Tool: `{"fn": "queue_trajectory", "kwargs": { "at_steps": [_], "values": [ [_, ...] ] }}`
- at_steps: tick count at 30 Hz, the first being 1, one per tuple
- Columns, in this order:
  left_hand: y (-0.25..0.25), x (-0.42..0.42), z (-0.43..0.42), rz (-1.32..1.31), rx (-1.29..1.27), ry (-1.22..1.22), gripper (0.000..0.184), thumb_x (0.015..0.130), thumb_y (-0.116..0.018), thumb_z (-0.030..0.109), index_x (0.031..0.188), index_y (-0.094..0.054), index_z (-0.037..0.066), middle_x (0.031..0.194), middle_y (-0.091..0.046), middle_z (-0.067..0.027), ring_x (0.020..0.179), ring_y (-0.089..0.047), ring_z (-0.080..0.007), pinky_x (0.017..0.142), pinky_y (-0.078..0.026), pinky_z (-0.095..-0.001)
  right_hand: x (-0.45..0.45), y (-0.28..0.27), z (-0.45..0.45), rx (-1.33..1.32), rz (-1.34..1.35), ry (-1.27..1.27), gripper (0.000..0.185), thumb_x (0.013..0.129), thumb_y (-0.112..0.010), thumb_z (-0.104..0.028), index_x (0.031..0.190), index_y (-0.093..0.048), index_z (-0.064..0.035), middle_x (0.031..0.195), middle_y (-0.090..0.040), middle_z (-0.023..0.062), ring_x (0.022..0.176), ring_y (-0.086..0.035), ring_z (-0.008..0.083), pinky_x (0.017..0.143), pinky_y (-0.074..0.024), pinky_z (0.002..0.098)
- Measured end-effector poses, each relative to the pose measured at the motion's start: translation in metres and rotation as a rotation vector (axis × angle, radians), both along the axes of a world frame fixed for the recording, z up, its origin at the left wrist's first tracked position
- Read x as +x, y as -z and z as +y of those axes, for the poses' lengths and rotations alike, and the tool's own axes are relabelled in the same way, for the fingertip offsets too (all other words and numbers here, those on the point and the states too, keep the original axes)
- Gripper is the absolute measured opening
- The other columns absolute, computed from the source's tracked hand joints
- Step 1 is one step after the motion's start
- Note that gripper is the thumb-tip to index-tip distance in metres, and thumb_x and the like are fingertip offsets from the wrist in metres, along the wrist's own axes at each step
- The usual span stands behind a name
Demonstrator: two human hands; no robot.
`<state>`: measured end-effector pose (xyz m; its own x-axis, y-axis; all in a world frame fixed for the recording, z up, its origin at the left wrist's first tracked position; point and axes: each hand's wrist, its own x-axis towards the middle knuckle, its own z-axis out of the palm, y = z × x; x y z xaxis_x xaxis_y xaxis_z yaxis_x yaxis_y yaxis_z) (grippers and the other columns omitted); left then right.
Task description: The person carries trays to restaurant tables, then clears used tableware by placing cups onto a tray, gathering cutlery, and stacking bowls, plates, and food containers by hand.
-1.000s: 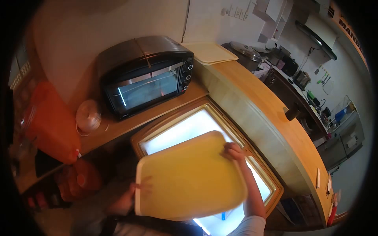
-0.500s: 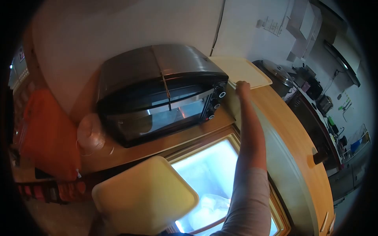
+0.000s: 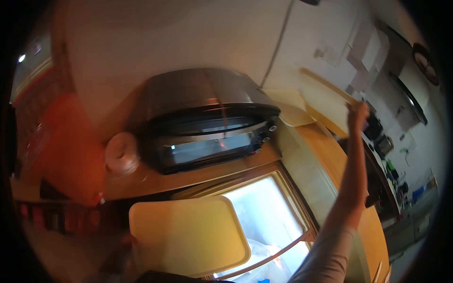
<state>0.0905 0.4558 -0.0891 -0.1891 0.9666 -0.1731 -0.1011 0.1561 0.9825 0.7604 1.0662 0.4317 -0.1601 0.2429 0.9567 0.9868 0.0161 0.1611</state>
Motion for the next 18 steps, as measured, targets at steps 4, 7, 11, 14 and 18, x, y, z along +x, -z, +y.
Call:
{"fn": "queue_trajectory", "kwargs": {
  "at_steps": [4, 7, 11, 14, 18],
  "values": [
    [-0.042, 0.018, -0.066, -0.007, 0.008, -0.071, 0.018, 0.068, -0.056, 0.011, 0.079, -0.064, -0.001, 0.078, -0.064, -0.0120, 0.075, -0.060, -0.0216, 0.067, -0.047, -0.0314, -0.017, -0.049, -0.160, -0.116, 0.219, -0.295, 0.028, 0.069, -0.070, -0.016, 0.086, -0.053, -0.0020, 0.086, -0.054, 0.0156, 0.083, -0.051, 0.0335, 0.077, -0.0402, 0.0381],
    [-0.058, 0.017, -0.108, -0.100, -0.140, -0.160, 0.022, 0.076, -0.054, 0.018, 0.078, -0.065, -0.001, 0.078, -0.064, -0.0129, 0.076, -0.061, -0.0228, 0.071, -0.047, -0.0331, 0.007, -0.040, -0.260, -0.060, -0.071, -0.072, 0.040, 0.077, -0.064, -0.020, 0.107, -0.053, 0.0035, 0.117, -0.049, 0.0201, 0.114, -0.042, 0.0331, 0.097, -0.0310, 0.0380],
    [0.042, -0.023, -0.215, -0.122, 0.067, -0.034, 0.034, 0.080, -0.059, 0.031, 0.081, -0.065, -0.002, 0.087, -0.064, -0.0123, 0.081, -0.061, -0.0234, 0.076, -0.046, -0.0365, 0.027, 0.009, -0.403, 0.055, 0.052, -0.039, 0.048, 0.085, -0.056, -0.023, 0.120, -0.041, 0.0052, 0.125, -0.038, 0.0248, 0.117, -0.039, 0.0329, 0.096, -0.0350, 0.0388],
    [0.027, -0.013, -0.286, -0.287, 0.032, -0.238, 0.026, 0.073, -0.063, 0.022, 0.082, -0.064, -0.002, 0.086, -0.063, -0.0113, 0.080, -0.060, -0.0241, 0.074, -0.045, -0.0372, -0.120, 0.014, -0.551, 0.027, 0.168, -0.159, 0.050, 0.067, -0.072, -0.045, 0.086, -0.059, -0.0006, 0.086, -0.057, 0.0149, 0.075, -0.054, 0.0274, 0.069, -0.0441, 0.0406],
    [-0.090, 0.007, -0.347, -0.538, 0.025, -0.524, 0.018, 0.066, -0.060, 0.008, 0.082, -0.063, 0.000, 0.077, -0.061, -0.0091, 0.072, -0.058, -0.0208, 0.067, -0.045, -0.0335, -0.177, 0.032, -0.605, -0.134, 0.126, -0.285, 0.055, 0.066, -0.073, -0.046, 0.088, -0.056, 0.0016, 0.085, -0.055, 0.0146, 0.077, -0.053, 0.0285, 0.068, -0.0437, 0.0389]
  ]
}}
